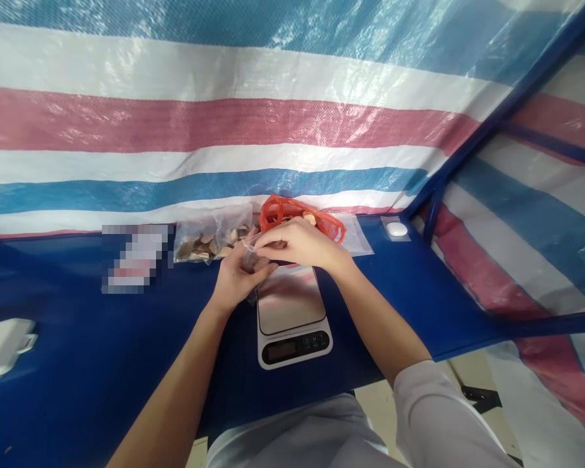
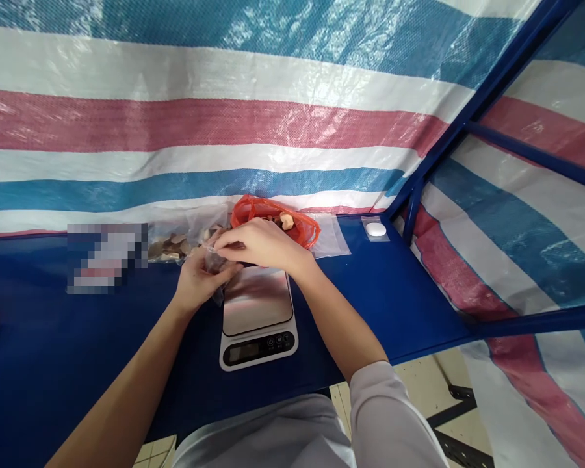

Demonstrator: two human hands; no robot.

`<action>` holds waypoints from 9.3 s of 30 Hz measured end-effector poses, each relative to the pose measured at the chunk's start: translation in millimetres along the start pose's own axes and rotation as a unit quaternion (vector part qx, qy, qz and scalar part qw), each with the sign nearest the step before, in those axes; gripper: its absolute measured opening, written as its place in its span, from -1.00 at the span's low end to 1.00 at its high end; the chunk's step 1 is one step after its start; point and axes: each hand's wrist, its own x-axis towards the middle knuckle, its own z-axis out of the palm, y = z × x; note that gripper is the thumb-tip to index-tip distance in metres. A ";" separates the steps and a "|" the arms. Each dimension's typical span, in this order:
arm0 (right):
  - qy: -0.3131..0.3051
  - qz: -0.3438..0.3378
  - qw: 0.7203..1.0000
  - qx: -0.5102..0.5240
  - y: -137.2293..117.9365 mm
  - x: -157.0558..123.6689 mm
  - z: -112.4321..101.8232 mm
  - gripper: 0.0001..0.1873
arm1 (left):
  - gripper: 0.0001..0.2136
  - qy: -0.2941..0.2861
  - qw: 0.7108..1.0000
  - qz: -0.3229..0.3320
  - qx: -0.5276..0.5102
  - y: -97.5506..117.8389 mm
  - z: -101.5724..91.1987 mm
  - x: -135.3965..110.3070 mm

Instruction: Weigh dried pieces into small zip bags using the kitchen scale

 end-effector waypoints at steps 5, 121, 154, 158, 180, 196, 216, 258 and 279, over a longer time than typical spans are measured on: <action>0.073 -0.019 0.993 0.090 11.9 -25.9 -2.8 -0.78 | -0.31 -0.048 0.998 0.039 0.028 3.6 -4.1 -1.7; 0.269 0.261 0.888 0.266 42.7 -135.4 46.0 -0.65 | -0.56 -0.182 0.956 0.110 0.203 17.1 -9.0 -33.4; 0.232 0.066 0.929 0.281 39.2 -71.6 -3.1 -0.79 | -0.62 -0.100 0.914 -0.236 -0.314 51.7 20.4 12.4; 0.290 0.136 0.856 0.407 43.1 -69.4 10.2 -0.67 | -0.63 -0.056 0.907 -0.238 -0.343 46.8 22.0 8.8; 0.276 0.260 0.776 0.504 46.9 -62.1 57.8 -0.55 | -0.78 0.084 0.922 -0.137 -0.353 13.0 37.2 6.9; 0.346 0.266 0.750 0.496 47.5 -63.1 59.6 -0.62 | -0.72 0.065 0.891 -0.239 -0.382 18.4 29.8 -1.4; 0.382 0.258 0.767 0.446 43.0 -63.3 67.0 -0.71 | -0.74 0.086 0.907 -0.229 -0.342 12.8 26.0 -1.2; 0.318 0.272 0.786 0.455 42.7 -66.2 57.7 -0.56 | -0.73 0.099 0.935 -0.171 -0.295 12.2 27.6 -4.2; 0.208 0.225 0.841 0.445 52.3 -57.6 48.7 -0.66 | -0.78 0.081 0.920 -0.180 -0.338 9.6 27.4 -3.9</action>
